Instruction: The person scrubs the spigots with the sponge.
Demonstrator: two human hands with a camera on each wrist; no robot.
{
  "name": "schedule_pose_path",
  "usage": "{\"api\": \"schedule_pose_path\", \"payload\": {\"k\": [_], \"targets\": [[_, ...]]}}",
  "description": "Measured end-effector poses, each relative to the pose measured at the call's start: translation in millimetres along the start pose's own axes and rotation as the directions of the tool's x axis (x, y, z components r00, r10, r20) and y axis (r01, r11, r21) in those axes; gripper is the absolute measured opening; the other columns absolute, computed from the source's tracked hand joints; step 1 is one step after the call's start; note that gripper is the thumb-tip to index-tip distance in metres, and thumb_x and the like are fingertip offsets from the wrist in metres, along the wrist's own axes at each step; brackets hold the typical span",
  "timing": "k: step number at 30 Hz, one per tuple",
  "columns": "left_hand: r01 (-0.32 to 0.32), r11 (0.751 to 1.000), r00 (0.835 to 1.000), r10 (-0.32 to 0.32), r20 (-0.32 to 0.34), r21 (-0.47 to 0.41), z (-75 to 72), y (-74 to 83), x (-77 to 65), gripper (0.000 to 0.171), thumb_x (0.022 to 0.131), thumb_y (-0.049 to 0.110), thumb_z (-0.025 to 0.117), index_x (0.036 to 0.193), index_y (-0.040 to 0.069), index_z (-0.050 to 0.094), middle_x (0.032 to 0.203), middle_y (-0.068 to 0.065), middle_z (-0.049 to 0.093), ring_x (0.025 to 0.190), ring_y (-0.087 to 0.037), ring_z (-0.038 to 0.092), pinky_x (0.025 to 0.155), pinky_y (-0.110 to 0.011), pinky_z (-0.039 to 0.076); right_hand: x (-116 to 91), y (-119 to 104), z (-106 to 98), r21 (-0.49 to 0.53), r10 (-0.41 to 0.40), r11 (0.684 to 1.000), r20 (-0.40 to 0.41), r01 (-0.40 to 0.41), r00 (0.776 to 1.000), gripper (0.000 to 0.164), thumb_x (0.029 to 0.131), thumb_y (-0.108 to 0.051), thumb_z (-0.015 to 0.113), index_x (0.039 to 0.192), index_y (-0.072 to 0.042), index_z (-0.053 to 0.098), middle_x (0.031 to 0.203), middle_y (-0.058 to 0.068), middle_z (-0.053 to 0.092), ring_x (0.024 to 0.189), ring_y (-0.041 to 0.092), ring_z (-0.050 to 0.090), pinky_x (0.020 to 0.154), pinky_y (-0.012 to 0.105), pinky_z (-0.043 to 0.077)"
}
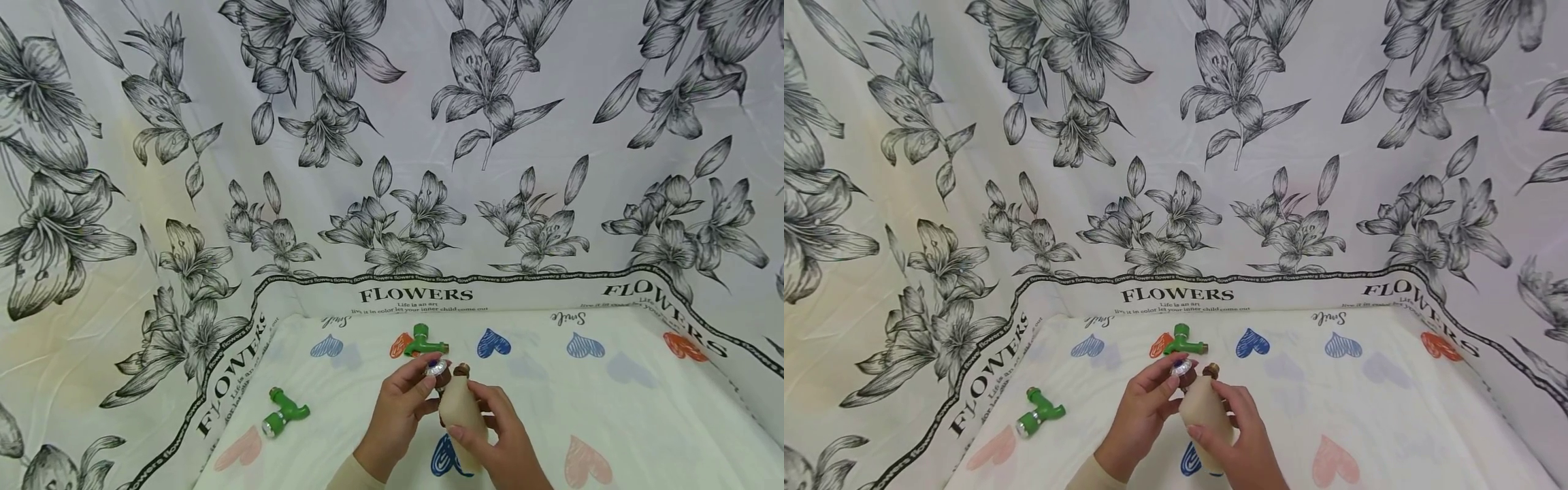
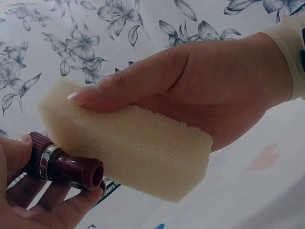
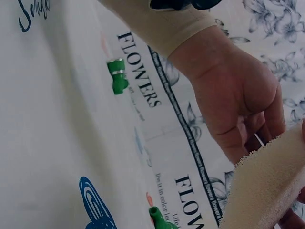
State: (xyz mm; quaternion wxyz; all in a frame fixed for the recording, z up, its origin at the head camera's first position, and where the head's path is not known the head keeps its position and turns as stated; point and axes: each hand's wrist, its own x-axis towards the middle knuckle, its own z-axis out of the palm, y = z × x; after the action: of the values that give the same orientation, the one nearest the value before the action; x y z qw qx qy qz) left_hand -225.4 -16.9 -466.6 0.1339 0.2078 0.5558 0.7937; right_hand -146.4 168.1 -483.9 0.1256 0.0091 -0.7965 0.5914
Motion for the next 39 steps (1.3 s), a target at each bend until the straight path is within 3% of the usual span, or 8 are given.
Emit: {"api": "schedule_pose_path", "payload": {"k": [8, 15, 29, 39], "targets": [[0.011, 1.0, 1.0, -0.011, -0.016, 0.002, -0.1, -0.6, -0.8, 0.039, 0.111, 0.011, 0.063, 0.15, 0.007, 0.064, 0.146, -0.02, 0.065, 0.124, -0.028, 0.067, 0.093, -0.036, 0.063, 1, -1, 1, -0.02, 0.003, 1.0, -0.007, -0.003, 1.0, 0.065, 0.093, -0.033, 0.09, 0.149, -0.016, 0.062, 0.132, -0.001, 0.06, 0.116, 0.019, 0.059, 0.094, 0.036, 0.057], [0.005, 1.0, 1.0, -0.005, 0.004, -0.005, 1.5, -0.9, -2.4, 0.04, 0.111, 0.01, 0.064, 0.15, 0.003, 0.062, 0.146, -0.025, 0.063, 0.124, -0.029, 0.069, 0.096, -0.043, 0.062, 5, 2, -2, -0.057, 0.035, 0.998, -0.016, -0.036, 0.999, 0.07, 0.094, -0.039, 0.089, 0.151, -0.014, 0.06, 0.136, 0.002, 0.059, 0.117, 0.021, 0.059, 0.097, 0.037, 0.056], [0.034, 0.999, 0.999, -0.033, 0.031, -0.026, 7.8, 3.5, -5.5, 0.039, 0.111, 0.009, 0.062, 0.15, 0.005, 0.064, 0.144, -0.023, 0.063, 0.126, -0.034, 0.068, 0.1, -0.047, 0.06, 16, 19, -17, -0.08, -0.032, 0.996, -0.036, 0.029, 0.999, 0.065, 0.096, -0.036, 0.087, 0.153, -0.015, 0.061, 0.135, 0.001, 0.059, 0.116, 0.019, 0.056, 0.092, 0.038, 0.053], [0.047, 0.997, 0.998, -0.044, 0.046, -0.061, 4.8, 1.9, -7.4, 0.04, 0.111, 0.008, 0.062, 0.15, 0.002, 0.062, 0.142, -0.023, 0.065, 0.124, -0.033, 0.067, 0.097, -0.049, 0.061, 20, 21, -22, -0.093, 0.087, 0.991, -0.052, -0.092, 0.995, 0.074, 0.098, -0.046, 0.083, 0.158, -0.011, 0.055, 0.141, 0.01, 0.056, 0.121, 0.028, 0.058, 0.097, 0.042, 0.054]]}}
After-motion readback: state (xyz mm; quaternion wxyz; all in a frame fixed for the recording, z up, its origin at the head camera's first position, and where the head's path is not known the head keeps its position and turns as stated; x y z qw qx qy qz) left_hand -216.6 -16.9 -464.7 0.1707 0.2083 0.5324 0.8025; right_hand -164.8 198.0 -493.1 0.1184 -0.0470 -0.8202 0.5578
